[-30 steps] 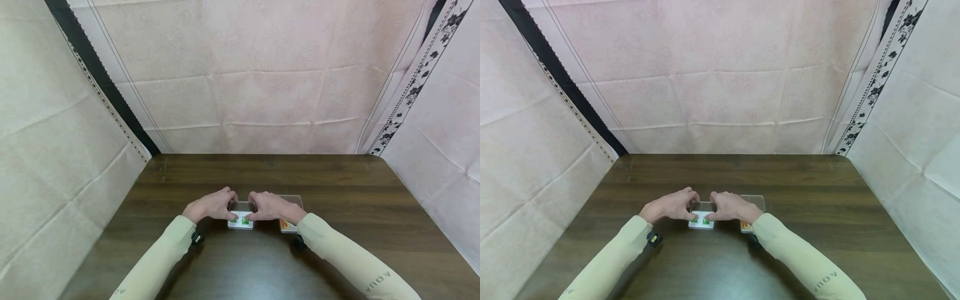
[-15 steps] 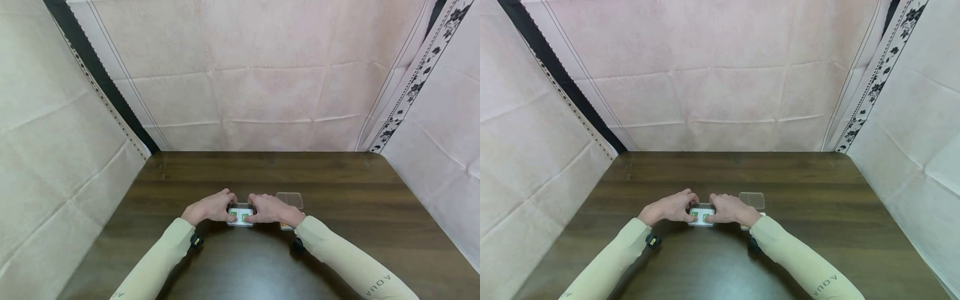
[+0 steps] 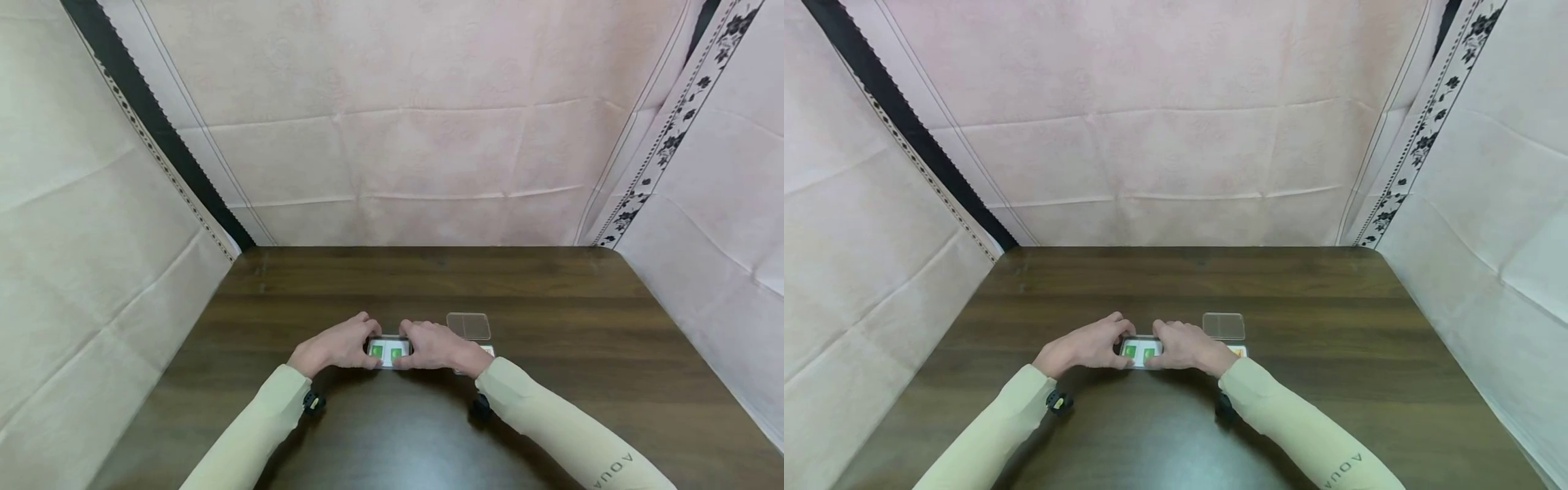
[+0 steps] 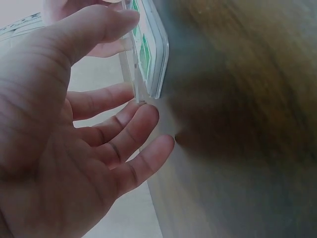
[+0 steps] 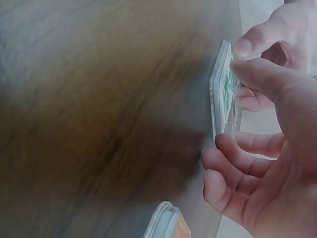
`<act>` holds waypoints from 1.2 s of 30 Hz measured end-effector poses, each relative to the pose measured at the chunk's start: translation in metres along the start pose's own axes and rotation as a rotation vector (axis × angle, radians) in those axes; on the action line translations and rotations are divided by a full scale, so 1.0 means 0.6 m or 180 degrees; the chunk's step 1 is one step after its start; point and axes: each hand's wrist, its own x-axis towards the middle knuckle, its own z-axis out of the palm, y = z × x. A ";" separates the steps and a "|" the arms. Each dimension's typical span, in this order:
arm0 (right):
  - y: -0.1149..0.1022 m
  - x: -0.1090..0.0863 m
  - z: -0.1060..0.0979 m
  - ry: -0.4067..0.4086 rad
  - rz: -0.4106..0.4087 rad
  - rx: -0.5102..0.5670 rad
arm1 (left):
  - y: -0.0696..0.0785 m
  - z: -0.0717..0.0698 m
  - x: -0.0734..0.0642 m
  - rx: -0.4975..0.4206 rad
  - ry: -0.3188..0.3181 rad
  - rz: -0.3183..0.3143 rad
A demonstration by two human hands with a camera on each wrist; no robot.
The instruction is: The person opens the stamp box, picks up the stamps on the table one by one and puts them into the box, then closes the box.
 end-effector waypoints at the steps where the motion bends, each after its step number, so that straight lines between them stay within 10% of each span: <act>1: -0.002 0.000 0.001 0.0012 -0.0001 -0.0012 | -0.001 0.000 -0.001 -0.0017 0.0009 0.0007; 36: 0.003 -0.004 0.012 0.0046 -0.0015 0.0158 | 0.002 0.007 -0.006 0.0024 -0.0067 -0.0109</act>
